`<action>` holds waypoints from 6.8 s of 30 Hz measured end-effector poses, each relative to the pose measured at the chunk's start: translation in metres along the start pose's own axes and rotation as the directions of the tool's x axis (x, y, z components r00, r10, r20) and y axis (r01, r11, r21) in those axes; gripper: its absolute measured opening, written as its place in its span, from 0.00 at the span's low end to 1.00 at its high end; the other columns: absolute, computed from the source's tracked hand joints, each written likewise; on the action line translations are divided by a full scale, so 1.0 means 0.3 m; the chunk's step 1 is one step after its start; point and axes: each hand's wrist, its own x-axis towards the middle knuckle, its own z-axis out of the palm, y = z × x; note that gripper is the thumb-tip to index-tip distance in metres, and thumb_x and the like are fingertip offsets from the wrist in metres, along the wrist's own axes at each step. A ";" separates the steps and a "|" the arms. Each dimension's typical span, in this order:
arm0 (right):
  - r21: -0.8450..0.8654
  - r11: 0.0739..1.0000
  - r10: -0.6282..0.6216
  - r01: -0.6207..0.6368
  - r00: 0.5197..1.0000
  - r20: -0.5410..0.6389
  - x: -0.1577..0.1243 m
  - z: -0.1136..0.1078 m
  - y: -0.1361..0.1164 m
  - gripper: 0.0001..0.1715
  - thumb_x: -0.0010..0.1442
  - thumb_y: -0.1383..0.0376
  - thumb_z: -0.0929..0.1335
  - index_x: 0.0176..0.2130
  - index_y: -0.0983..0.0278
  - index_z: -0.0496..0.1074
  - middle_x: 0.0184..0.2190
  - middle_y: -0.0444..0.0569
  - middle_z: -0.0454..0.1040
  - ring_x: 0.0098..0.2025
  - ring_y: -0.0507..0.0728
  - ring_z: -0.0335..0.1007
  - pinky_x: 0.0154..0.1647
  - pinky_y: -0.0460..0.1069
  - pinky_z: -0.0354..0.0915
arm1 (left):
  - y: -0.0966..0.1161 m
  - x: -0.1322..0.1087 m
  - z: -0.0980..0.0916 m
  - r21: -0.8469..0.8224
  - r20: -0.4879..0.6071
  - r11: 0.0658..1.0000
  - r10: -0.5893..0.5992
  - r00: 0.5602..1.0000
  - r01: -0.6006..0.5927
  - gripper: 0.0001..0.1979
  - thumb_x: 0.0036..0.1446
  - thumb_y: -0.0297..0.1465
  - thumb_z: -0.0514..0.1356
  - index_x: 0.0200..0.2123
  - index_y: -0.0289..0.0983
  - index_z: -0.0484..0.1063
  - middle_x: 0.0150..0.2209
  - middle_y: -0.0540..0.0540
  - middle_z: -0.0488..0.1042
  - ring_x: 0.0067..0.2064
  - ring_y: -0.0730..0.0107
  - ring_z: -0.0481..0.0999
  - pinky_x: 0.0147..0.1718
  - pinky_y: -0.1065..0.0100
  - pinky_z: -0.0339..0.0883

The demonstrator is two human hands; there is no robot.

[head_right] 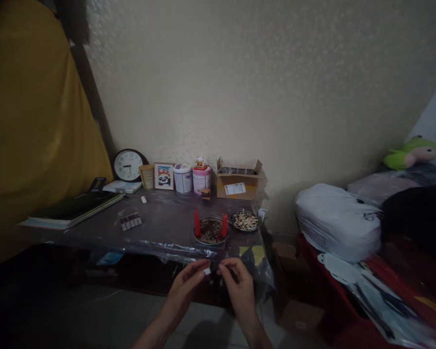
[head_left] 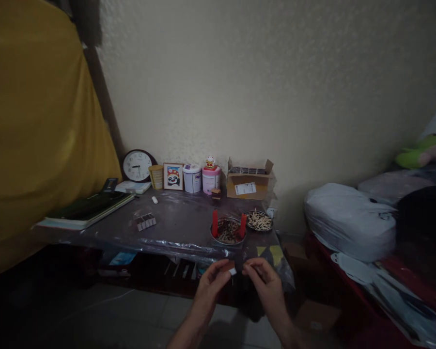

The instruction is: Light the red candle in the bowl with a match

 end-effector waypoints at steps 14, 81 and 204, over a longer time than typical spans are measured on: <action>-0.152 0.987 -0.056 0.050 0.998 -0.039 -0.005 -0.011 0.015 0.11 0.55 0.58 0.67 0.35 0.63 0.72 0.33 0.49 0.76 0.35 0.58 0.74 0.38 0.50 0.69 | 0.018 -0.006 0.017 -0.174 0.021 0.983 -0.051 0.998 0.054 0.16 0.41 0.32 0.67 0.36 0.35 0.75 0.38 0.41 0.77 0.40 0.64 0.74 0.44 0.64 0.63; -0.461 0.733 -0.473 0.499 0.862 0.182 -0.021 0.005 -0.006 0.07 0.59 0.67 0.63 0.37 0.61 0.71 0.34 0.49 0.76 0.38 0.56 0.73 0.40 0.49 0.70 | 0.002 0.000 0.007 -0.141 0.009 0.990 0.000 1.000 0.001 0.10 0.44 0.30 0.66 0.32 0.35 0.72 0.31 0.47 0.75 0.34 0.72 0.72 0.38 0.69 0.61; 0.160 0.980 0.166 -0.120 0.932 -0.323 0.076 -0.103 -0.035 0.12 0.45 0.58 0.73 0.29 0.62 0.73 0.24 0.44 0.73 0.28 0.53 0.68 0.30 0.47 0.63 | 0.047 0.004 -0.010 -0.049 -0.117 0.998 0.028 0.993 -0.034 0.10 0.45 0.36 0.65 0.28 0.35 0.73 0.28 0.49 0.74 0.34 0.70 0.72 0.38 0.68 0.63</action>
